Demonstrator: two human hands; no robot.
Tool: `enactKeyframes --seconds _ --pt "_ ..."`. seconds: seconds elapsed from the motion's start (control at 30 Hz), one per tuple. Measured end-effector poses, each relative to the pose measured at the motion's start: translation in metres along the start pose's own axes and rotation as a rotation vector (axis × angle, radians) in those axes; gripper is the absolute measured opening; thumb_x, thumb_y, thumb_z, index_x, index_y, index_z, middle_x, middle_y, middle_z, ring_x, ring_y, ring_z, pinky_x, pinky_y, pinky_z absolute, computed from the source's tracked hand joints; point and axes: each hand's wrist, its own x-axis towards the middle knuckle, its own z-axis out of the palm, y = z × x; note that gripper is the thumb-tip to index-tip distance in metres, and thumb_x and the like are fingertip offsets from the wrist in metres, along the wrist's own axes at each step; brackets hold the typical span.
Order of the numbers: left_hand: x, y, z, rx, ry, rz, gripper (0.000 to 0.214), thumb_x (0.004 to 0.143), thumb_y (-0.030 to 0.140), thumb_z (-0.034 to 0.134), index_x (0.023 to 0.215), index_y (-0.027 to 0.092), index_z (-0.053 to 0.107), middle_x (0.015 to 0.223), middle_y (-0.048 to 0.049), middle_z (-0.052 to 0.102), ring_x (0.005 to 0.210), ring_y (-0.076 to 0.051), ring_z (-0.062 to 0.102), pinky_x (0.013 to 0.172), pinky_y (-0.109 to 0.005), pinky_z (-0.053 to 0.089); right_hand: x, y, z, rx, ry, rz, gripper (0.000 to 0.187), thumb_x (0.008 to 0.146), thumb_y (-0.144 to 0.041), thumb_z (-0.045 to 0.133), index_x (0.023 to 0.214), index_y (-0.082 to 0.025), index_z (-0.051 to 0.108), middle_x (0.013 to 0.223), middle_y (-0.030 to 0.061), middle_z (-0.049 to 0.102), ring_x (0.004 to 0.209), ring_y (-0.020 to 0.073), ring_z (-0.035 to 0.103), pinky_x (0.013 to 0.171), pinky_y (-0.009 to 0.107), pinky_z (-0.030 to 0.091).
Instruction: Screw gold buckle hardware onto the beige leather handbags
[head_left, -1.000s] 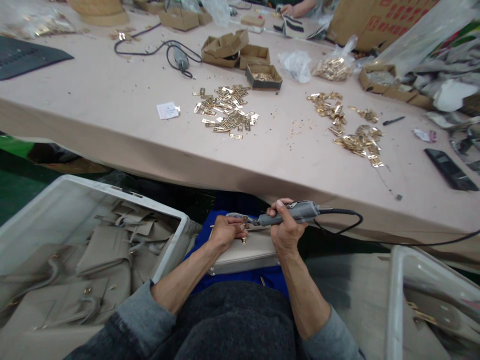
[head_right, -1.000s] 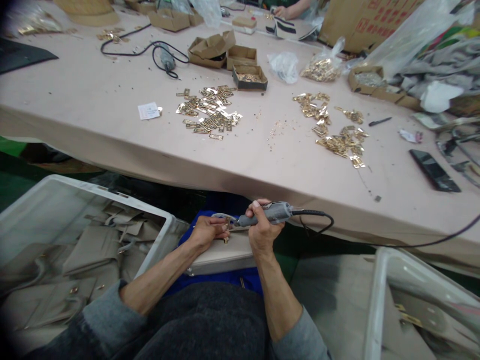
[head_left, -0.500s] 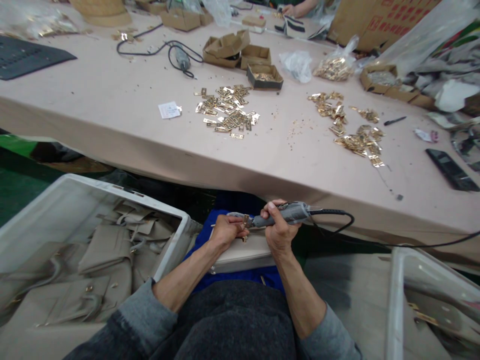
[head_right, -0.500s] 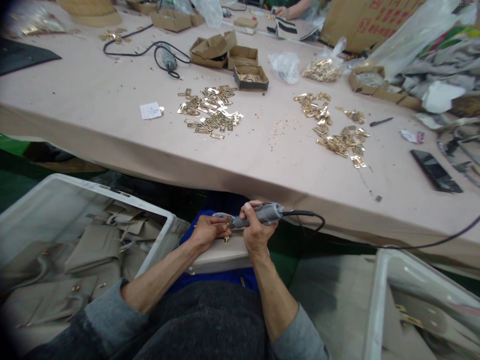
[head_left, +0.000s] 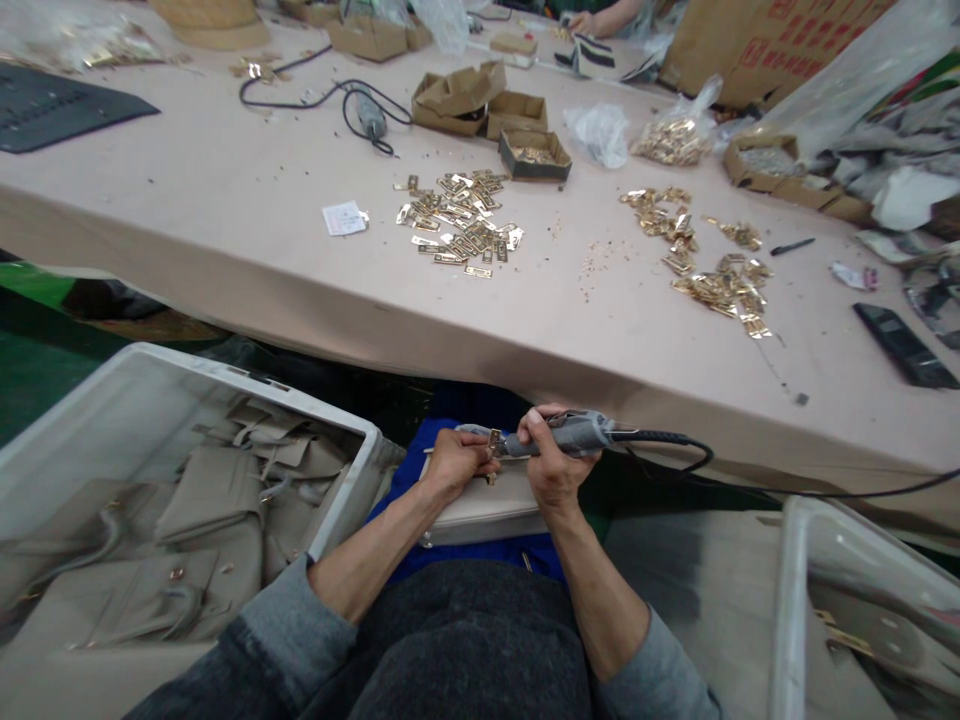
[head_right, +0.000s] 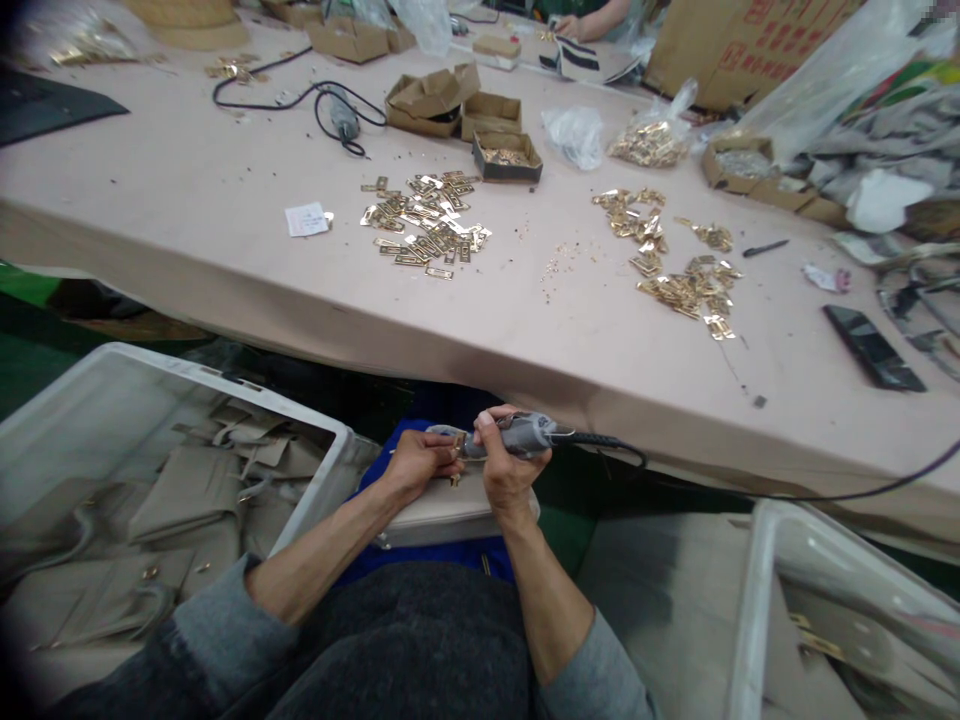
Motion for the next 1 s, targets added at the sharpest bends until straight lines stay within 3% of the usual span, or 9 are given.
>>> enactKeyframes --seconds 0.4,0.6,0.77,1.0 --pt "-0.001 -0.002 -0.001 0.008 -0.022 0.027 0.009 0.064 0.009 0.08 0.072 0.005 0.078 0.068 -0.0117 0.073 0.055 -0.015 0.068 0.055 -0.023 0.059 -0.013 -0.002 0.003 -0.097 -0.17 -0.162 0.009 0.085 -0.022 0.075 0.085 -0.018 0.067 0.076 0.0004 0.064 0.066 0.0147 0.062 0.065 0.031 0.052" --pt "0.001 -0.007 -0.003 0.013 -0.015 0.033 0.011 0.064 0.013 0.082 0.071 0.006 0.077 0.071 -0.0133 0.074 0.056 -0.017 0.069 0.056 -0.025 0.059 -0.011 0.003 0.001 -0.129 -0.209 -0.129 0.011 0.086 -0.026 0.075 0.085 -0.019 0.067 0.076 0.0008 0.064 0.067 0.0155 0.063 0.065 0.032 0.055" --pt "0.001 -0.008 -0.003 0.018 -0.005 0.058 0.01 0.063 0.013 0.084 0.065 0.007 0.075 0.061 -0.0095 0.071 0.048 -0.014 0.063 0.046 -0.022 0.052 -0.01 0.004 0.001 -0.15 -0.26 -0.147 0.011 0.084 -0.027 0.077 0.082 -0.02 0.068 0.077 0.001 0.065 0.068 0.0161 0.064 0.066 0.032 0.055" --pt "0.003 -0.009 -0.004 -0.023 0.002 0.04 0.016 0.059 0.013 0.088 0.07 0.008 0.076 0.064 -0.0095 0.072 0.051 -0.017 0.065 0.046 -0.023 0.054 -0.008 -0.017 0.003 -0.122 -0.365 -0.195 0.007 0.084 -0.022 0.075 0.08 -0.02 0.069 0.075 0.001 0.065 0.066 0.0152 0.061 0.064 0.032 0.051"
